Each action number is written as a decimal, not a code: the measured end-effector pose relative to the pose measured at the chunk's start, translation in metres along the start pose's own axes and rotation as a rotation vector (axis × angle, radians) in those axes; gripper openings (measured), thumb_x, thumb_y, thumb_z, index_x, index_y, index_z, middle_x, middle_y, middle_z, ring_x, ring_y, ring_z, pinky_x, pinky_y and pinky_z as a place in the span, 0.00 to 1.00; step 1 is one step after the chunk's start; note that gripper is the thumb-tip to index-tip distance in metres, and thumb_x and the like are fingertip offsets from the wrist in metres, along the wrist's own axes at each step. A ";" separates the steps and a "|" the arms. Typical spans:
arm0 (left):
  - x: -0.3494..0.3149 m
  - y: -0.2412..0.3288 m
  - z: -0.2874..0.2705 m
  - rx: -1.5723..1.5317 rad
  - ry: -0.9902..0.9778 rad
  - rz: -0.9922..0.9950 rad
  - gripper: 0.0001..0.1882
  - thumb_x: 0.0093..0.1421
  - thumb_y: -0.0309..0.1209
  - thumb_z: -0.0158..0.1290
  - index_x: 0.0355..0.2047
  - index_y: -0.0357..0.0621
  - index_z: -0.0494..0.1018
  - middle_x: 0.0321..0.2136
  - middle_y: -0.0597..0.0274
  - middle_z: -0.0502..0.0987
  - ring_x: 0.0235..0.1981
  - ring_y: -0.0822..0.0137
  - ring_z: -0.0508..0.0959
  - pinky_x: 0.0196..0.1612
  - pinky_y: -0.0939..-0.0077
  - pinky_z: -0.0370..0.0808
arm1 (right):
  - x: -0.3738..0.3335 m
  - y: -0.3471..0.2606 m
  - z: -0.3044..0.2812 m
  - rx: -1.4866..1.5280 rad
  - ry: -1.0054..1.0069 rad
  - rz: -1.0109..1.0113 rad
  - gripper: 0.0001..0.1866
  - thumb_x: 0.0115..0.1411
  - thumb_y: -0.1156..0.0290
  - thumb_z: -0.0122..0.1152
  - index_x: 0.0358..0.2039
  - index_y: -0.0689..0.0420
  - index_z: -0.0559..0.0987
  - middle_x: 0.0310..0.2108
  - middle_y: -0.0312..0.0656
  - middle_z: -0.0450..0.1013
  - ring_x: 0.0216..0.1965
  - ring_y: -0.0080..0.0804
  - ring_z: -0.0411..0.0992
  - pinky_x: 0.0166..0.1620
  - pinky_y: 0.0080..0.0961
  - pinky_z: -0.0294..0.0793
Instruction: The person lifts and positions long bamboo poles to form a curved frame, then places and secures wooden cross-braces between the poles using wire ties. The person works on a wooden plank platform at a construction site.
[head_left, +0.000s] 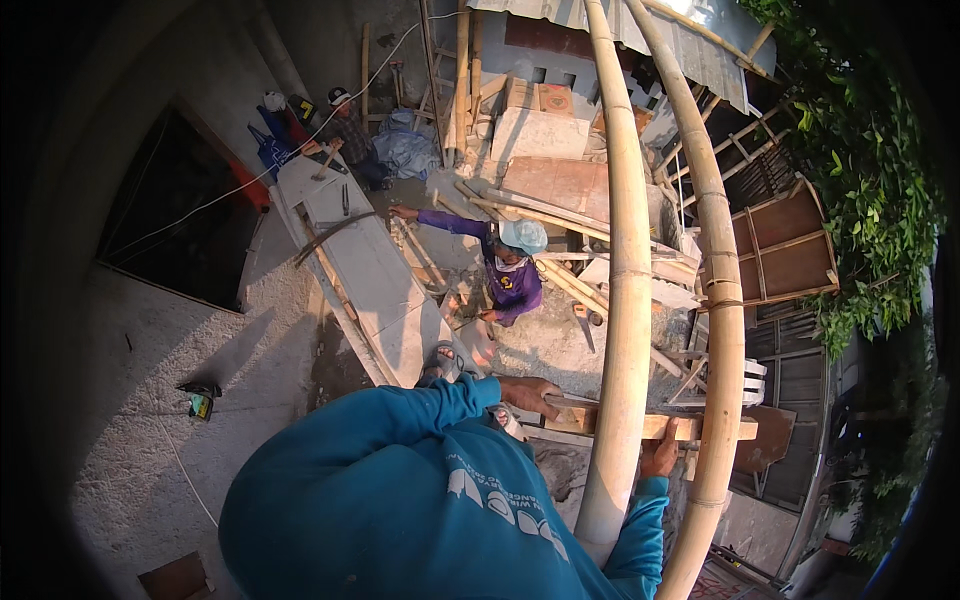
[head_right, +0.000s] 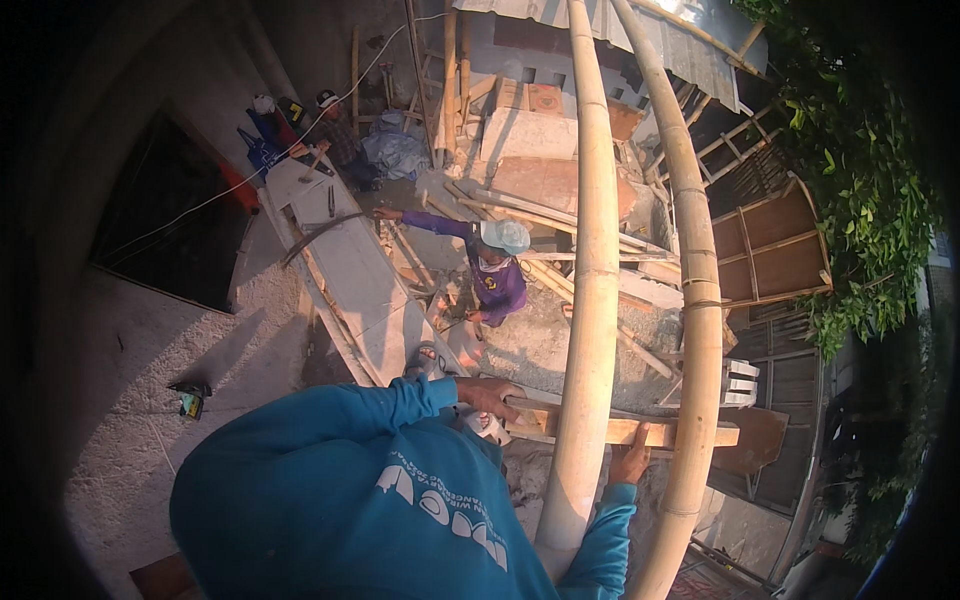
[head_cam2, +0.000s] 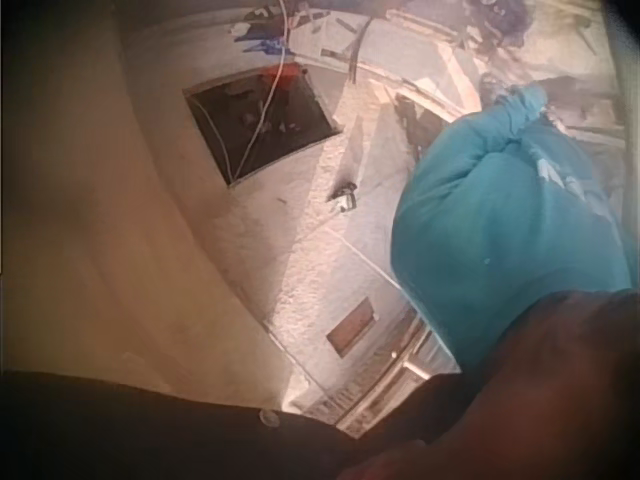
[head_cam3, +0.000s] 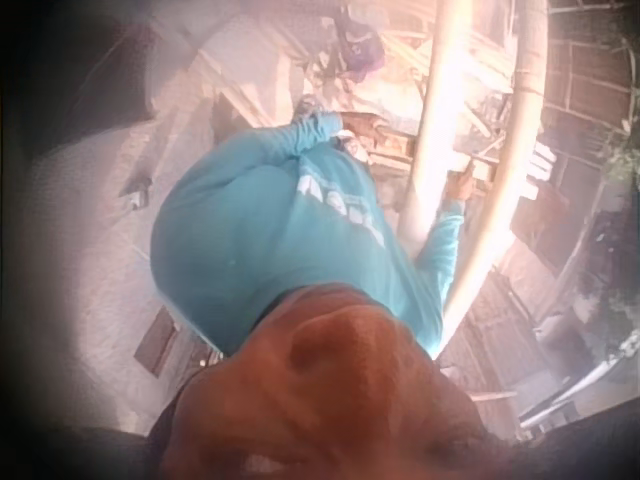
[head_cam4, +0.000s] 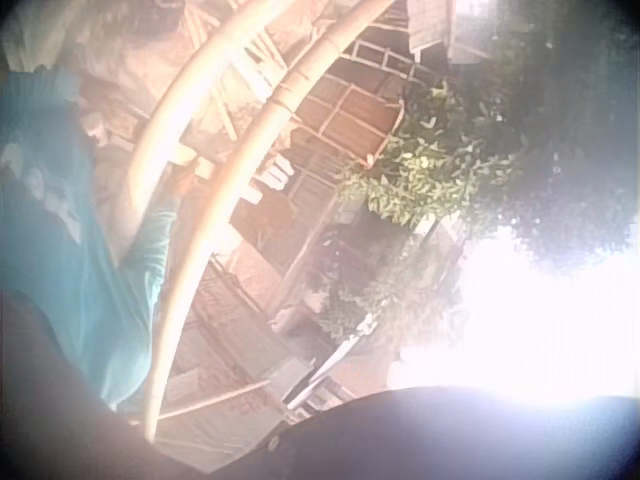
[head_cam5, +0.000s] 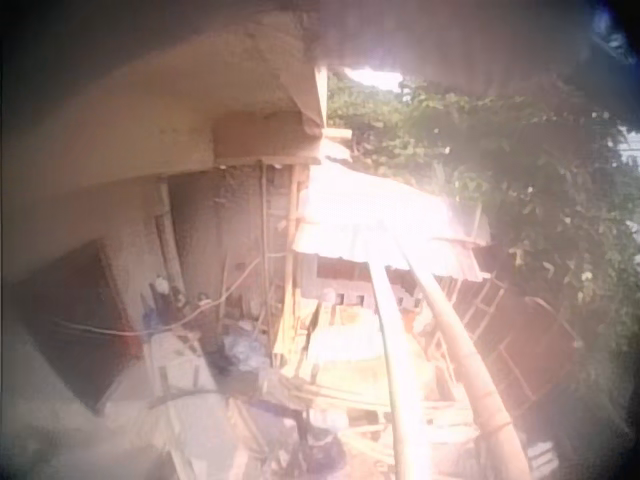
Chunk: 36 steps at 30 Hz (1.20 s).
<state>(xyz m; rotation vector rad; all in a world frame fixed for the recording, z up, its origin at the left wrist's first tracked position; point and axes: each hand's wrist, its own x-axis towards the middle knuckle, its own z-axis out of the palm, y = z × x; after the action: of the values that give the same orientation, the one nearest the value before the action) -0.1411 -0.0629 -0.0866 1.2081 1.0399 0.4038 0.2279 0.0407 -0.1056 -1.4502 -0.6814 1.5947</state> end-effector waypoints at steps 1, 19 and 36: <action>-0.005 0.004 0.003 0.001 0.006 -0.011 0.39 0.55 0.59 0.61 0.53 0.37 0.73 0.39 0.56 0.78 0.41 0.66 0.76 0.43 0.71 0.71 | -0.001 -0.001 0.000 -0.008 -0.029 -0.012 0.38 0.61 0.45 0.65 0.59 0.63 0.70 0.58 0.44 0.68 0.56 0.38 0.69 0.56 0.44 0.71; -0.008 0.014 0.015 -0.159 -0.006 -0.064 0.45 0.56 0.60 0.60 0.58 0.32 0.67 0.44 0.47 0.76 0.42 0.59 0.77 0.45 0.64 0.78 | 0.022 0.010 -0.020 0.198 -0.030 0.021 0.34 0.62 0.49 0.65 0.58 0.61 0.69 0.55 0.44 0.69 0.56 0.41 0.69 0.60 0.46 0.69; 0.001 -0.004 0.025 -0.278 0.041 0.011 0.40 0.60 0.50 0.60 0.63 0.33 0.63 0.50 0.51 0.74 0.49 0.65 0.74 0.53 0.70 0.69 | -0.002 -0.001 0.007 0.199 0.145 -0.016 0.27 0.61 0.64 0.69 0.57 0.55 0.69 0.53 0.36 0.72 0.56 0.35 0.68 0.63 0.50 0.61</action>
<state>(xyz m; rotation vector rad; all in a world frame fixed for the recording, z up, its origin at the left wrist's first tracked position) -0.1210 -0.0784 -0.0909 0.9609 0.9760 0.5644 0.2211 0.0403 -0.1023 -1.3934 -0.4371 1.4835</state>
